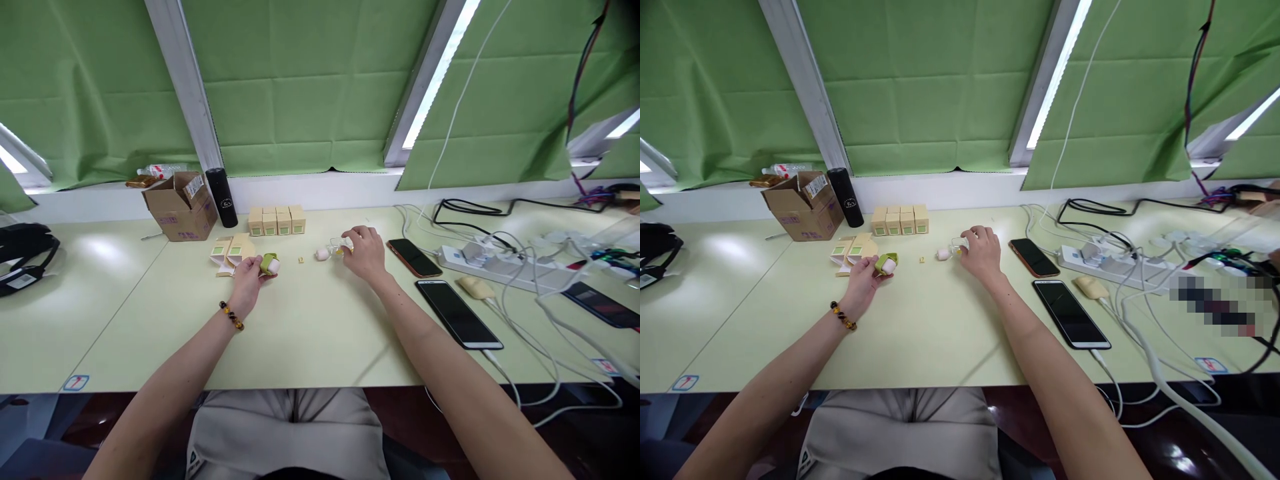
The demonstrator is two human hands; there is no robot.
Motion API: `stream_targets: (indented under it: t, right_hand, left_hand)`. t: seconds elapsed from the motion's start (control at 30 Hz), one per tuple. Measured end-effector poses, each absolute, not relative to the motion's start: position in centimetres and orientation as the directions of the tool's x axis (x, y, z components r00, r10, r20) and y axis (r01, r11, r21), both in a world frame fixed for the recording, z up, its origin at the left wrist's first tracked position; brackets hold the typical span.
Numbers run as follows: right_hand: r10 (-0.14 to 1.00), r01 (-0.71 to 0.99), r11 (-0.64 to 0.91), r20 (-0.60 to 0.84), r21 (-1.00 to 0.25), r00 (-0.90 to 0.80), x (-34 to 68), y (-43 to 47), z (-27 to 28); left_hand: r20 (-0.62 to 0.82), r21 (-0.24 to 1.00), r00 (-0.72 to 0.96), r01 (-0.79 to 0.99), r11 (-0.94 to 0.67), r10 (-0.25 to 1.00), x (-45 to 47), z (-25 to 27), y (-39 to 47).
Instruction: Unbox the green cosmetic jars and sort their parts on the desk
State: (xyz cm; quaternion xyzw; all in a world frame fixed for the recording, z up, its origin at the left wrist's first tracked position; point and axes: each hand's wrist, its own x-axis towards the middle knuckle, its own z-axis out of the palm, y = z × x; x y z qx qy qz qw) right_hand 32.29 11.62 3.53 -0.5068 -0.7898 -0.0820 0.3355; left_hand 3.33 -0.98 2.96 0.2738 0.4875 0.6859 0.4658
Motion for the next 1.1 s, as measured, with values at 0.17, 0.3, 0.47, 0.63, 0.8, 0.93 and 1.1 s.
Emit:
stream_targets:
  t: [0.17, 0.3, 0.47, 0.63, 0.8, 0.93, 1.1]
  right_hand:
    - [0.683, 0.662, 0.640, 0.684, -0.389, -0.258, 27.9, 7.6, 5.6]
    - [0.746, 0.437, 0.666, 0.552, -0.605, -0.373, 23.2, 3.2, 4.5]
    - [0.785, 0.311, 0.611, 0.505, -0.728, -0.359, 20.3, 0.6, 1.5]
    - [0.781, 0.238, 0.614, 0.537, -0.753, -0.319, 20.3, 0.6, 0.5]
    - [0.811, 0.165, 0.570, 0.519, -0.805, -0.270, 20.7, 0.4, 1.0]
    - [0.820, 0.154, 0.561, 0.521, -0.813, -0.237, 21.1, 0.1, 1.6]
    - [0.767, 0.116, 0.634, 0.602, -0.764, -0.222, 21.7, 0.2, 2.1]
  left_hand:
    - [-0.114, 0.883, -0.380, -0.463, -0.082, 0.918, 3.9, 3.4, -1.3]
    - [-0.123, 0.854, -0.297, -0.517, -0.052, 0.947, 4.1, 3.7, -1.6]
    - [-0.130, 0.852, -0.166, -0.523, 0.024, 0.978, 4.7, 3.5, -2.0]
    - [-0.102, 0.851, -0.041, -0.521, 0.066, 0.994, 5.6, 3.0, -2.4]
    - [-0.094, 0.893, 0.060, -0.437, 0.111, 0.994, 5.8, 3.3, -2.8]
    - [-0.099, 0.933, 0.081, -0.338, 0.120, 0.992, 5.8, 3.3, -2.8]
    - [0.043, 0.974, -0.101, -0.216, -0.064, 0.994, 5.4, 3.0, -2.5]
